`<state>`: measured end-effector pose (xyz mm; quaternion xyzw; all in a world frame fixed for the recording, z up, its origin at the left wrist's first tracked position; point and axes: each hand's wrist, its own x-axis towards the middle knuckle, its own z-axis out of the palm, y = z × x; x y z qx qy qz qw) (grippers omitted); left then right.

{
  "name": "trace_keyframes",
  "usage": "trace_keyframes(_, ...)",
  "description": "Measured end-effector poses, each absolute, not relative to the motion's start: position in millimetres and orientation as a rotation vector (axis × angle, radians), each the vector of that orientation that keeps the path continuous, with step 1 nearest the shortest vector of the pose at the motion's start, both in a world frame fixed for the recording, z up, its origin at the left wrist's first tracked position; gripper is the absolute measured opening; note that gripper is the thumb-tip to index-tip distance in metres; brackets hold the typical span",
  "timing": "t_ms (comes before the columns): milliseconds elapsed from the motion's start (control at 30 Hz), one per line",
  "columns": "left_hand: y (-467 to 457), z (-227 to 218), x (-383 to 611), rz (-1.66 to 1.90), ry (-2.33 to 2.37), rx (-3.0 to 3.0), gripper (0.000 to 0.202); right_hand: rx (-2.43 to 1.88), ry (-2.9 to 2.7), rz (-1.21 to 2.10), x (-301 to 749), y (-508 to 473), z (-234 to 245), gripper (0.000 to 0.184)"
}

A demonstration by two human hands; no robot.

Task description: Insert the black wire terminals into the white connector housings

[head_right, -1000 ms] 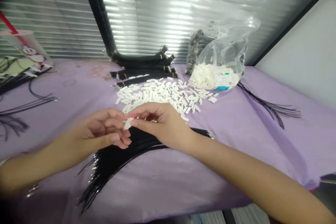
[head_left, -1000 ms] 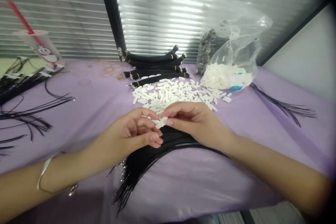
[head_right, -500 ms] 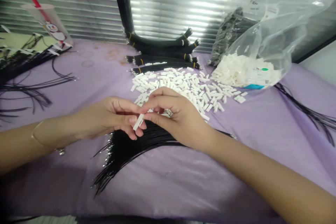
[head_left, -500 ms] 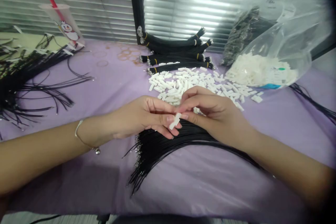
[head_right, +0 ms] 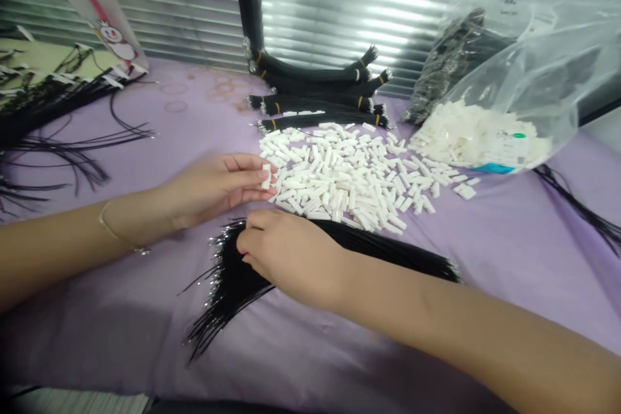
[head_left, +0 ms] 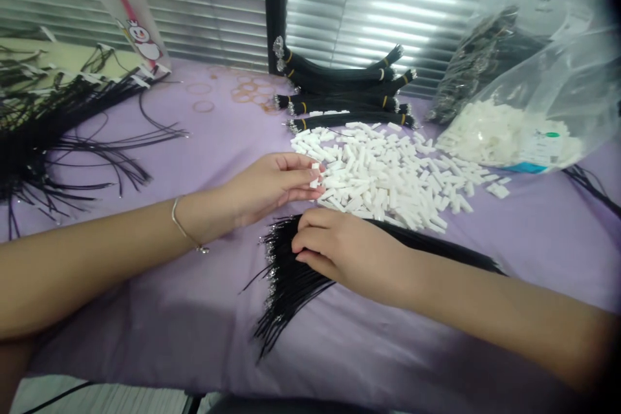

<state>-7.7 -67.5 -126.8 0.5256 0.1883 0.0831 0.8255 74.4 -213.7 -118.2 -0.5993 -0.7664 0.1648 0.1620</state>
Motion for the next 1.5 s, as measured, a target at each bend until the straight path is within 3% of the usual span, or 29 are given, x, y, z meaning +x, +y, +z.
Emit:
trace_keyframes(467, -72.1, -110.5, -9.8, 0.217, 0.319, 1.366, 0.011, -1.803, -2.297, 0.205, 54.8, -219.3, -122.8, 0.017)
trace_keyframes(800, -95.6, -102.0, -42.0, 0.22, 0.538, 0.921, 0.002, -1.794, -1.76, 0.373, 51.3, -234.9, -106.9, 0.013)
trace_keyframes(1067, -114.7, -120.3, -64.5, 0.004, 0.498, 1.173, 0.012, -1.631, -1.233, 0.646, 65.9, -263.5, -112.0, 0.009)
trace_keyframes(1500, -108.8, -124.0, -61.1, -0.016, 0.414, 1.263, 0.006, -1.646, -1.167, 0.649, 65.8, -260.4, -125.3, 0.01)
